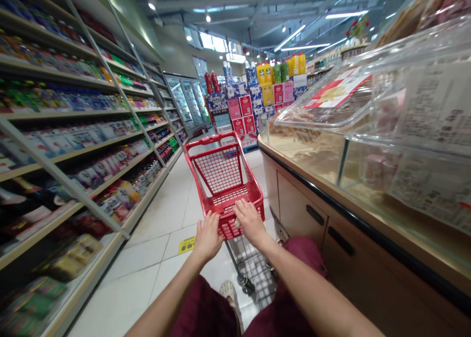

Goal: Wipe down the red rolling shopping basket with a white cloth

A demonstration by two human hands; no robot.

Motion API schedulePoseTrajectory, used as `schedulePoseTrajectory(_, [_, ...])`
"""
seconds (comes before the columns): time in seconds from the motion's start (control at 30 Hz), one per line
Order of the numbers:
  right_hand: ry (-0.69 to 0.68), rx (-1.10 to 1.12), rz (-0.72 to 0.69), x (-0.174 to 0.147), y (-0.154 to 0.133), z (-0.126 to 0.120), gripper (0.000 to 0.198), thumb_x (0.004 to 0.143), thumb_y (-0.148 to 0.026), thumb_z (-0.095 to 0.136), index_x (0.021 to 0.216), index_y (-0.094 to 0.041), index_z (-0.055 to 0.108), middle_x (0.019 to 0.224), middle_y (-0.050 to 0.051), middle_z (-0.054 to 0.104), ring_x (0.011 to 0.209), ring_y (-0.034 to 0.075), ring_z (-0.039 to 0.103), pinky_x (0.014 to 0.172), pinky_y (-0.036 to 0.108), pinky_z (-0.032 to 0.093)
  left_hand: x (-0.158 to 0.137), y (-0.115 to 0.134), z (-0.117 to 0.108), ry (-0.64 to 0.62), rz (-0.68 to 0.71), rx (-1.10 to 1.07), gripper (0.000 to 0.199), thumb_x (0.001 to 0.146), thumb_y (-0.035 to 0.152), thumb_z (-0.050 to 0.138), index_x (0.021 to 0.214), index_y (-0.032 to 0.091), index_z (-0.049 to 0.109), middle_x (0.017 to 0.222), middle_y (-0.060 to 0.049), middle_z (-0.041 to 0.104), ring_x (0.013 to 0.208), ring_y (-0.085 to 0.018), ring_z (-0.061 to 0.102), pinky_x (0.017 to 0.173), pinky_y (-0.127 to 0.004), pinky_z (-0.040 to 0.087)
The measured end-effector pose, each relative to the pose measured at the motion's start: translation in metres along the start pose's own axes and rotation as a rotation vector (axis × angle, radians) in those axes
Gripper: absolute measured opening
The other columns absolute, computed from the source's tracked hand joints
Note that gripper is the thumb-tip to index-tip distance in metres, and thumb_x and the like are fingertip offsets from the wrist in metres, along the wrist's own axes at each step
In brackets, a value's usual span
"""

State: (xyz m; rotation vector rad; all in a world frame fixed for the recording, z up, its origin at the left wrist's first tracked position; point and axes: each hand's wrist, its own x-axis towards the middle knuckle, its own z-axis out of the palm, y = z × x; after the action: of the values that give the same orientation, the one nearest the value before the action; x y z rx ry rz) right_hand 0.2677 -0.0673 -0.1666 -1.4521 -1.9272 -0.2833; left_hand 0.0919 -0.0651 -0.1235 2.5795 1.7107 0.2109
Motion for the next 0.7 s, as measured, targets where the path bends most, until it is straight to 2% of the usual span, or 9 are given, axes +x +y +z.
schedulePoseTrajectory(0.1, [0.065,-0.052,0.214,-0.005,0.02,-0.014,0.044,0.079,-0.007,0.034,0.118,-0.018,0.05,0.128,0.01,0.045,0.123,0.023,0.031,0.098,0.047,0.027,-0.006,0.0,0.002,0.005,-0.024,0.0,0.063,0.066,0.015,0.04,0.128,0.012,0.029,0.141,-0.009,0.023,0.131,-0.021,0.008,0.105,-0.047,0.007])
schedulePoseTrajectory(0.17, [0.134,-0.052,0.337,-0.012,0.02,-0.015,0.043,0.079,-0.007,0.034,0.118,-0.015,0.05,0.129,0.013,0.043,0.123,0.024,0.032,0.096,0.047,0.031,-0.01,0.003,0.001,0.011,-0.045,-0.001,0.065,0.065,0.015,0.041,0.129,0.012,0.029,0.142,-0.009,0.02,0.131,-0.021,0.008,0.105,-0.047,0.008])
schedulePoseTrajectory(0.2, [0.149,-0.027,0.311,-0.016,0.015,-0.014,0.044,0.078,-0.007,0.034,0.118,-0.015,0.05,0.129,0.013,0.043,0.123,0.023,0.032,0.096,0.045,0.032,-0.013,0.005,0.0,0.009,-0.053,-0.001,0.066,0.064,0.015,0.041,0.129,0.013,0.029,0.142,-0.009,0.02,0.131,-0.022,0.008,0.105,-0.047,0.008])
schedulePoseTrajectory(0.33, [0.098,0.08,-0.04,-0.024,-0.007,-0.007,0.048,0.077,-0.005,0.035,0.122,-0.02,0.046,0.127,0.006,0.046,0.123,0.017,0.033,0.098,0.04,0.033,-0.022,0.011,-0.003,0.004,-0.053,0.028,0.065,0.064,0.014,0.04,0.129,0.012,0.03,0.141,-0.009,0.022,0.131,-0.022,0.011,0.104,-0.049,0.01])
schedulePoseTrajectory(0.37, [0.09,0.07,-0.028,-0.024,-0.006,-0.008,0.049,0.077,-0.005,0.035,0.122,-0.021,0.046,0.126,0.006,0.047,0.122,0.018,0.034,0.098,0.042,0.033,-0.024,0.011,-0.003,0.01,-0.048,0.039,0.065,0.065,0.013,0.039,0.129,0.012,0.03,0.141,-0.009,0.022,0.131,-0.022,0.012,0.104,-0.049,0.01])
schedulePoseTrajectory(0.5, [0.093,-0.016,0.259,-0.025,0.004,-0.017,0.047,0.076,-0.005,0.037,0.121,-0.017,0.047,0.124,0.011,0.049,0.118,0.023,0.04,0.095,0.047,0.034,-0.027,0.011,0.001,0.053,-0.053,0.067,0.065,0.064,0.011,0.038,0.128,0.012,0.031,0.141,-0.009,0.023,0.131,-0.022,0.012,0.104,-0.049,0.011])
schedulePoseTrajectory(0.53, [0.082,-0.011,0.244,-0.026,0.002,-0.016,0.048,0.076,-0.005,0.037,0.122,-0.017,0.046,0.124,0.012,0.049,0.118,0.022,0.04,0.095,0.046,0.035,-0.027,0.01,0.002,0.061,-0.059,0.069,0.065,0.064,0.011,0.039,0.128,0.012,0.031,0.141,-0.009,0.022,0.131,-0.022,0.012,0.104,-0.049,0.011])
schedulePoseTrajectory(0.63, [0.03,0.058,0.004,-0.029,-0.012,-0.009,0.051,0.076,-0.002,0.037,0.123,-0.02,0.044,0.126,0.008,0.047,0.119,0.018,0.039,0.096,0.042,0.034,-0.028,0.009,0.003,0.065,-0.067,0.072,0.064,0.064,0.011,0.039,0.128,0.014,0.032,0.141,-0.008,0.022,0.131,-0.021,0.013,0.104,-0.049,0.012])
schedulePoseTrajectory(0.7, [0.012,0.08,-0.081,-0.027,-0.014,-0.009,0.051,0.076,-0.001,0.036,0.121,-0.023,0.046,0.126,0.006,0.047,0.12,0.017,0.037,0.097,0.042,0.033,-0.029,0.009,0.002,0.062,-0.06,0.077,0.063,0.065,0.01,0.038,0.128,0.014,0.032,0.141,-0.007,0.022,0.131,-0.021,0.013,0.104,-0.05,0.012])
